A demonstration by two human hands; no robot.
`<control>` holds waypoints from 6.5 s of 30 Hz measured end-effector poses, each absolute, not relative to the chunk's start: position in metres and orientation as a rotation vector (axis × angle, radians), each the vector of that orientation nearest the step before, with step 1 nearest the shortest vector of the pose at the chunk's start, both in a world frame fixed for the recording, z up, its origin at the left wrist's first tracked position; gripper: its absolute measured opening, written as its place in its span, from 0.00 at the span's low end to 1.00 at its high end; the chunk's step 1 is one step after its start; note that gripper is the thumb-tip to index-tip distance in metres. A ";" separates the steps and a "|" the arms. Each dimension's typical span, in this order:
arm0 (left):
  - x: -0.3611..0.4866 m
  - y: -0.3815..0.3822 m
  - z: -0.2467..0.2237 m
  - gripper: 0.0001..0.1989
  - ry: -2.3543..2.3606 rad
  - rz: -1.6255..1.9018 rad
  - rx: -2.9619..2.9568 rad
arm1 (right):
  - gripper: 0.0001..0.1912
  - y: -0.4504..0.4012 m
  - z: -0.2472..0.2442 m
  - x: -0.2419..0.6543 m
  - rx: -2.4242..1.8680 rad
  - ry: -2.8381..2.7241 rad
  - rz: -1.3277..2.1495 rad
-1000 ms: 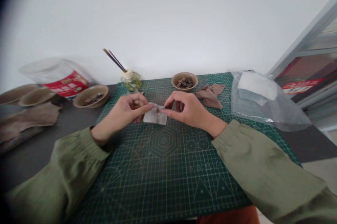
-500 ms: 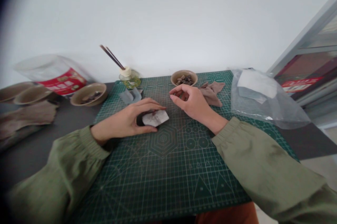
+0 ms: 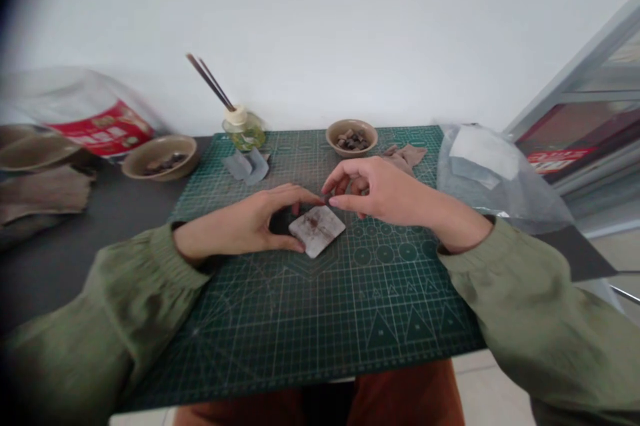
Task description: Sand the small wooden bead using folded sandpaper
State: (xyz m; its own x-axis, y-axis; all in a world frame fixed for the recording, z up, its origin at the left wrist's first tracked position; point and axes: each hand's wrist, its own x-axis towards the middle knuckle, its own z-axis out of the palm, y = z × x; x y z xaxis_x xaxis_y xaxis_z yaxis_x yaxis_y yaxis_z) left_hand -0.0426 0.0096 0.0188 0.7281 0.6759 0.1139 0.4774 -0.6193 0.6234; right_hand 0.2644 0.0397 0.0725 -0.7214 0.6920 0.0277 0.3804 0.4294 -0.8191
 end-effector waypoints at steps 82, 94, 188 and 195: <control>-0.009 -0.015 0.011 0.31 1.160 0.791 2.578 | 0.14 0.038 0.018 0.261 -0.594 -2.308 0.757; -0.006 -0.024 0.025 0.10 1.069 1.239 2.396 | 0.14 0.028 0.028 0.263 -0.627 -2.090 1.155; -0.013 -0.011 0.007 0.24 1.256 0.658 2.577 | 0.08 0.035 0.007 0.256 -0.880 -2.442 0.512; -0.014 -0.010 0.006 0.24 1.239 0.667 2.563 | 0.08 0.036 0.005 0.248 -0.871 -2.436 0.511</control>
